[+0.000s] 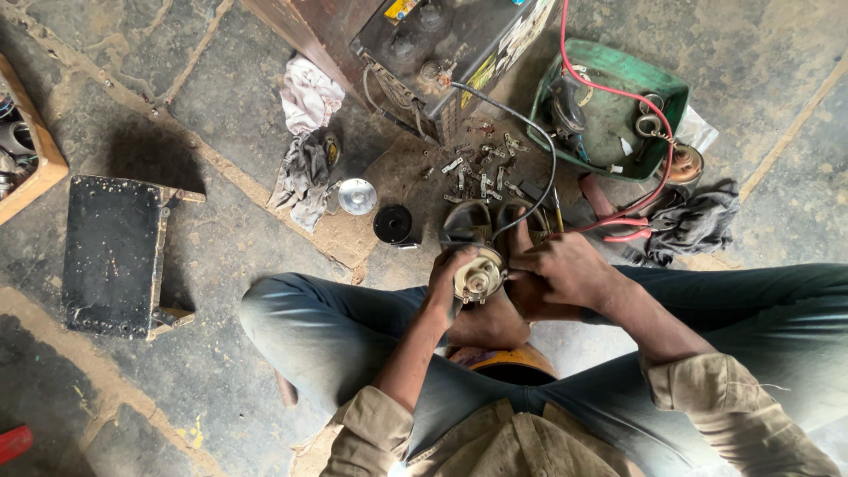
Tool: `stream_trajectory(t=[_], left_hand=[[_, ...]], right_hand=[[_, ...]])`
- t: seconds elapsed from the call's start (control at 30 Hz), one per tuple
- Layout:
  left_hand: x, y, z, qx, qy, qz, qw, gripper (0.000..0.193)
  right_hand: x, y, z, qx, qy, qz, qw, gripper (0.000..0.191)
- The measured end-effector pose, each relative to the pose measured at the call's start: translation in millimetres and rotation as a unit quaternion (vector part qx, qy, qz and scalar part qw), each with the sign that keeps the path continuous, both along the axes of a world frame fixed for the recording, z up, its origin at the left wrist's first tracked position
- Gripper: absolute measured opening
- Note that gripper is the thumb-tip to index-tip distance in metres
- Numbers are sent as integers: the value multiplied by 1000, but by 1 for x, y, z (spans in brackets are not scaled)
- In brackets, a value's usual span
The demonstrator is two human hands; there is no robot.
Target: The person sits on the floor and uses a screwdriver to adjust a small metallic electrical component held in their hands. They connect wires to the component and continue to manipulate it with the tool.
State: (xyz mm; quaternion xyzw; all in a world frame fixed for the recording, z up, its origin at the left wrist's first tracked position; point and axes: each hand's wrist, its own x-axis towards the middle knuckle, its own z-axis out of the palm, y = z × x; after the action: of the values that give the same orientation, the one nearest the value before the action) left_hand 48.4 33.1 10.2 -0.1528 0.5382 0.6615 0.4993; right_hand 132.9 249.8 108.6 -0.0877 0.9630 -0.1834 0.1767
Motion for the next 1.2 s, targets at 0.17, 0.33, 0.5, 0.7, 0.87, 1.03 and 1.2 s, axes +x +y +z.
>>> stream_trajectory(t=[0.17,0.33,0.5,0.7,0.87,1.03,1.2], left_hand=[[-5,-2,9,37,-11,-46,998,56],[-11,-8,12,95,-76,-3,993,59],[-13,-12,13,99,-144,59,983,74],[-8,-10,24,248,-179,78,949,80],[-12,-13,24,225,-162,32,960,75],[-13,-17,16,178,-116,20,977,71],[-9,-11,12,82,-47,-1,996,73]], right_hand=[[1,-4,3,-16,43,28,999,45],[0,8,9,-105,51,-33,993,39],[4,23,15,-162,64,-130,976,33],[1,2,8,-182,127,-154,963,34],[-3,-1,5,-193,45,-161,967,31],[-3,1,1,-202,140,-118,962,31],[-1,-5,-12,-233,117,-144,955,33]])
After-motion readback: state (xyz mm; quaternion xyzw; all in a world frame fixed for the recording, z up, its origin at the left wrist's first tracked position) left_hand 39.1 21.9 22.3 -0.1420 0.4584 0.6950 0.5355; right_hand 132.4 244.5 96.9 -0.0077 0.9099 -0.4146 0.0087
